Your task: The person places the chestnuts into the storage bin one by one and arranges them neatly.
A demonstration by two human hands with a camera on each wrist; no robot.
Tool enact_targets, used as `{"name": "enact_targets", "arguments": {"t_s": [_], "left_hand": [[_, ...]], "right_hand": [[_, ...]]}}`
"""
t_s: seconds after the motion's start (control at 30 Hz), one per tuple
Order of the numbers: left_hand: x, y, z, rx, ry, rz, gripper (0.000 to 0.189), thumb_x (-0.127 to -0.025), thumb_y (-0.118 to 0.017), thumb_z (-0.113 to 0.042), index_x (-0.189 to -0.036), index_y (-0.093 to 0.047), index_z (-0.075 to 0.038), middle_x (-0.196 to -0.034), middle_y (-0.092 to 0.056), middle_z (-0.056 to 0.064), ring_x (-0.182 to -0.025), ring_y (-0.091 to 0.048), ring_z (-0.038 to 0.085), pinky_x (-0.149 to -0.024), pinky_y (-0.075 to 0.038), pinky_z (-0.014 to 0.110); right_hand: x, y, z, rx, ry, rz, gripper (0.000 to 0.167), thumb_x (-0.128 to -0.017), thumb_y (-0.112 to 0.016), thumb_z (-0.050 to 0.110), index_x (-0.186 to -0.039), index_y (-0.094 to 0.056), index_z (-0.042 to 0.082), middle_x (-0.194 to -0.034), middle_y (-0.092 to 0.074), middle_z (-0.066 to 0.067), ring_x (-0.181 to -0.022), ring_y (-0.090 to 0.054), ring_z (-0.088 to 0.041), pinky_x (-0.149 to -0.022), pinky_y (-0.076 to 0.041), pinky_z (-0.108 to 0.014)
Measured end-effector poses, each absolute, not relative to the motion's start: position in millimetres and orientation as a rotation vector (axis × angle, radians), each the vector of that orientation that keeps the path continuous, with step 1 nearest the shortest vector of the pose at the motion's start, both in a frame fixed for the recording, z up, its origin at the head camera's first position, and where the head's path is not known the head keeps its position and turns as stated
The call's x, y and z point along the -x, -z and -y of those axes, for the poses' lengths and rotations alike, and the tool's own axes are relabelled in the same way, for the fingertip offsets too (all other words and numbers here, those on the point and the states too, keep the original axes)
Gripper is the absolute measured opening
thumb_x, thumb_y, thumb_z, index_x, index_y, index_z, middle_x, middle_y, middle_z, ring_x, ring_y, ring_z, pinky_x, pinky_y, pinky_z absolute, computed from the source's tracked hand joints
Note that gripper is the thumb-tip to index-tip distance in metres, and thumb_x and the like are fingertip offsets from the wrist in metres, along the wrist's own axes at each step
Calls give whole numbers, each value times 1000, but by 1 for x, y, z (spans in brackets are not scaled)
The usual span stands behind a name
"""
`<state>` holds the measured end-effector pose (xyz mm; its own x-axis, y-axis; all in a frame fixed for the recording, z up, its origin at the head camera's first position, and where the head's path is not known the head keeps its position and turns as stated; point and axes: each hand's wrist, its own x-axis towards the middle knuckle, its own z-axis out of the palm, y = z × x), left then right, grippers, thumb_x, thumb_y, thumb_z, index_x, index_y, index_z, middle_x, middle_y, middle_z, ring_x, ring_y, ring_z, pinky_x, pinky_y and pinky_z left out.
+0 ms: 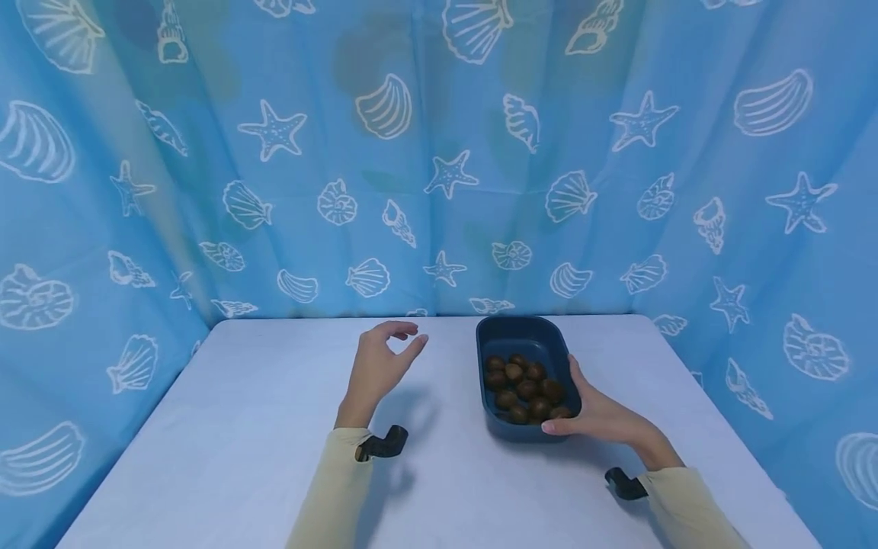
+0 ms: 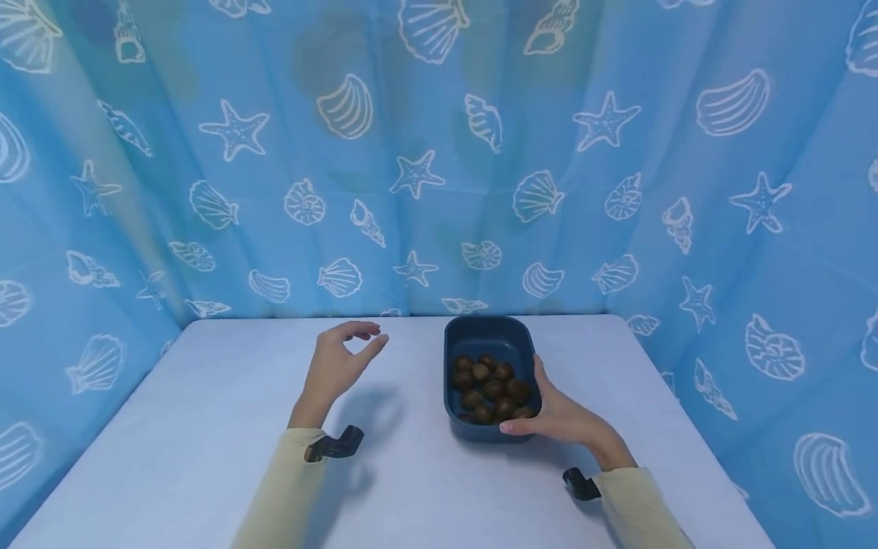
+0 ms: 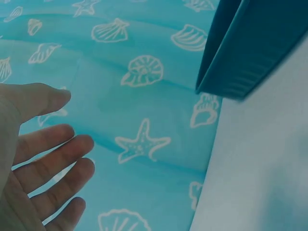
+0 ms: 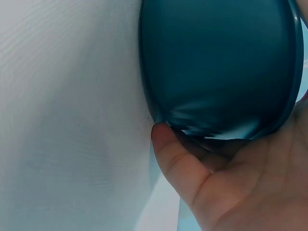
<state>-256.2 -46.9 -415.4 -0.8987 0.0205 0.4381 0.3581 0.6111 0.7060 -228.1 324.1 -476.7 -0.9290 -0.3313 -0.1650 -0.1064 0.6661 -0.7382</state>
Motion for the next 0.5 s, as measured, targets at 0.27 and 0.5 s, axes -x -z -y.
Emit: {"name": "enact_targets", "arguments": {"t_s": [0.27,0.5], "left_hand": [[258,410,54,260,1144,2490,37,-97,-70,-39,-121,-75,-11,-118,-75,7,-114,-65,27,-98,-56,49],[260,403,58,250,1123,2442,33,-98,-69,-36,-119,-75,-11,-116,-75,8,-112,-66,27,-93,-57,48]], "right_hand": [[226,477,-330,353,1127,-2594,137,-86,-79,47,-159,31,10,-170,18,-28,-155,-2,-59,-114,-25,-80],[219,468,-337,394,1111,-2669,134,-84,-81,44,-161,22,4,-170,10,-31,-154,-4,-60,-112,-23,-82]]}}
